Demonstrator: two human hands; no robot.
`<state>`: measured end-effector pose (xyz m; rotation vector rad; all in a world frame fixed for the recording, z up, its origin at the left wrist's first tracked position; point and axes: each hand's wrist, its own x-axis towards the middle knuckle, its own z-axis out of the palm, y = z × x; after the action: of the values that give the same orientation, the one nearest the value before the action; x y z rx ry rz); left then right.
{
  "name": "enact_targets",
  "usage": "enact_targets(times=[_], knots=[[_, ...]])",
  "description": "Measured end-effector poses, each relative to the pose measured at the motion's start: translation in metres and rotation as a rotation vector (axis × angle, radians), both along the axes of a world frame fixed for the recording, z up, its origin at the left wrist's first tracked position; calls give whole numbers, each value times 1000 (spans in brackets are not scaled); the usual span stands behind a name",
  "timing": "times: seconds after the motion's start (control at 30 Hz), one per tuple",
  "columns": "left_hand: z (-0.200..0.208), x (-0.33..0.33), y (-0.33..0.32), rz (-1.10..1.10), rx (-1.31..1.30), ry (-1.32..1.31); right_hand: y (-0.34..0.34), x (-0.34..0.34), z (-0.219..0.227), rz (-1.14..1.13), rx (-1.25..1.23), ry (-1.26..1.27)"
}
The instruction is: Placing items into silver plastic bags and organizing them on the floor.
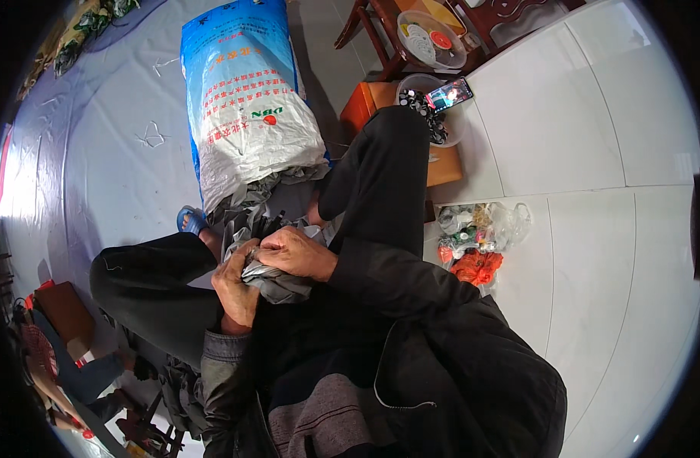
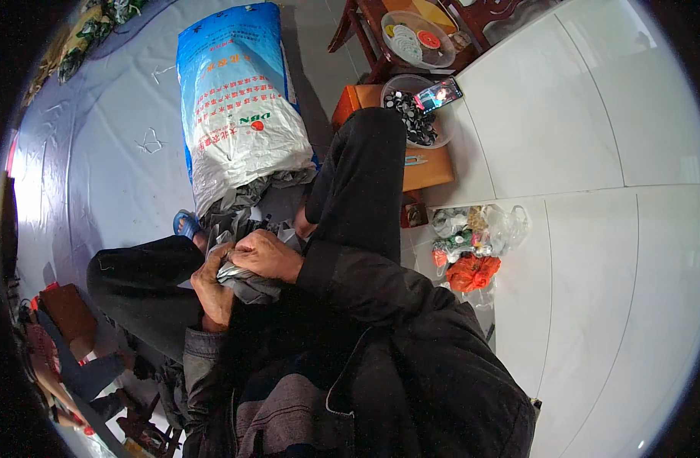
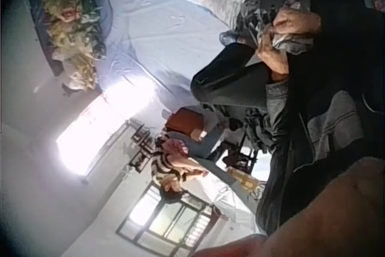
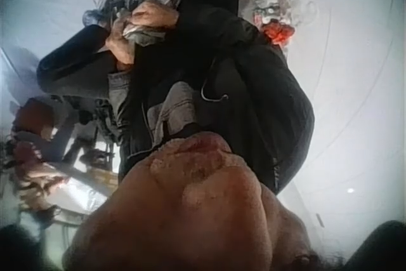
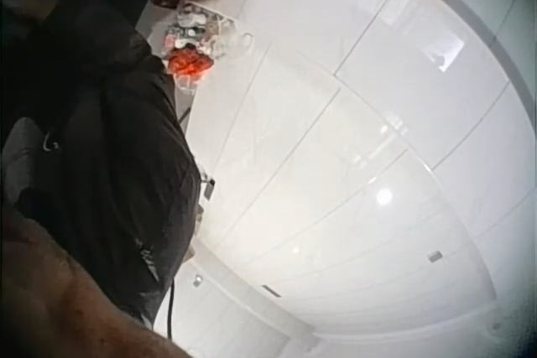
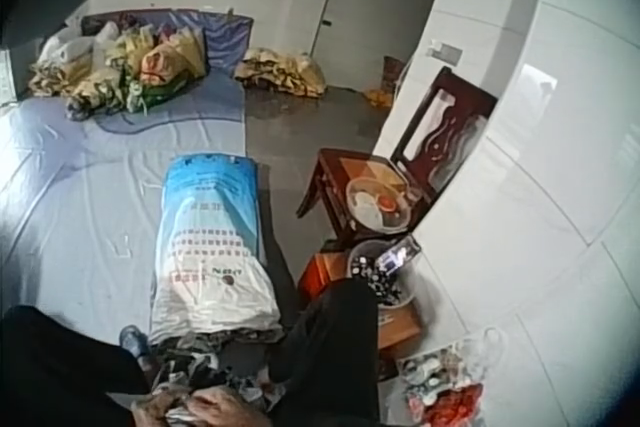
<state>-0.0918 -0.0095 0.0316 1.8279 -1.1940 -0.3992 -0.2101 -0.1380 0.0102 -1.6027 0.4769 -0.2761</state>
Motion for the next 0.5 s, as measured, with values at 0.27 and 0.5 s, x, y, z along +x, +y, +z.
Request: enact_targets(times=[0.27,0.5], knots=[[-2,1,-3,14,32,113,2,2,-10,-23,-84,-40],[-4,2,-3,22,41,135,6,3,-12,-28,-10,-19]])
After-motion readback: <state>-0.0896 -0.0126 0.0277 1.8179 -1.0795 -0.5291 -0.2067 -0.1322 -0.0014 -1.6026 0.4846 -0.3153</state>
